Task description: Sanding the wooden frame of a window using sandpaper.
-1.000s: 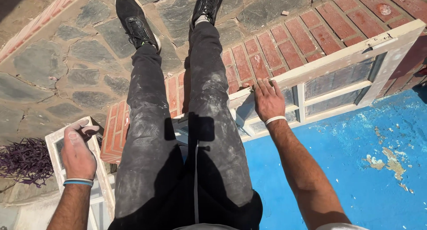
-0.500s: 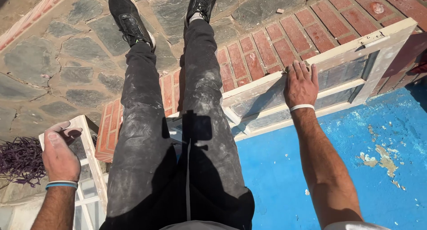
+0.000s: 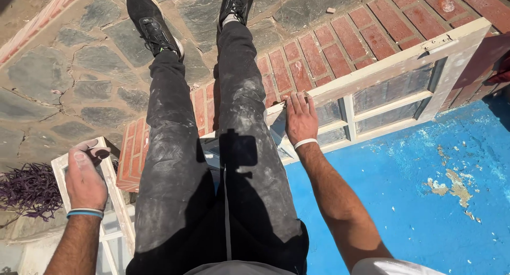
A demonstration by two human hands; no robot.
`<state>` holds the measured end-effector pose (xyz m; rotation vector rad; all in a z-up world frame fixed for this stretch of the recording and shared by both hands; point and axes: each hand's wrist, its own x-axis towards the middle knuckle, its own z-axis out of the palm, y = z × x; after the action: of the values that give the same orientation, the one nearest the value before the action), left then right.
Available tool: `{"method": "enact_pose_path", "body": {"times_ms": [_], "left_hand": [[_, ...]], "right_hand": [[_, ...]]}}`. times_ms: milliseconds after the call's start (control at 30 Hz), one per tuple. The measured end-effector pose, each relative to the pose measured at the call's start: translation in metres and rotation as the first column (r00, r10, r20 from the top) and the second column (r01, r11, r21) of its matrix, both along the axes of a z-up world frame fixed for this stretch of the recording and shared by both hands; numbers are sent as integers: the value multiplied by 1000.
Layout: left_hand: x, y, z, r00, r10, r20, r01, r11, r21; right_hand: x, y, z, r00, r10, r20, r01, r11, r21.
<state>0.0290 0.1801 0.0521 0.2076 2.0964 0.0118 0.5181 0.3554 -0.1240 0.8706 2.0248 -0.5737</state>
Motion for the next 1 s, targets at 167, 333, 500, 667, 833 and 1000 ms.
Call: {"method": "enact_pose_path", "body": {"times_ms": [167, 333, 500, 667, 833, 1000], "left_hand": [[-7, 10, 3, 999, -43, -26, 44, 998, 51], [-6, 2, 4, 994, -93, -49, 91, 995, -40], [-9, 11, 12, 994, -113, -2, 113, 993, 47], [-5, -2, 21, 1000, 0, -11, 1, 1000, 24], [1, -14, 29, 980, -195, -42, 189, 975, -118], [9, 2, 29, 1000, -16, -9, 17, 997, 73]], "right_hand": [[20, -3, -6, 996, 18, -86, -28, 993, -116], [31, 27, -12, 994, -105, -4, 105, 994, 22], [-9, -60, -1, 982, 133, -132, -150, 981, -125], [66, 103, -22, 991, -134, -13, 134, 991, 9], [2, -31, -18, 998, -7, -66, 1, 996, -94], [64, 61, -23, 997, 71, -33, -76, 977, -197]]}}
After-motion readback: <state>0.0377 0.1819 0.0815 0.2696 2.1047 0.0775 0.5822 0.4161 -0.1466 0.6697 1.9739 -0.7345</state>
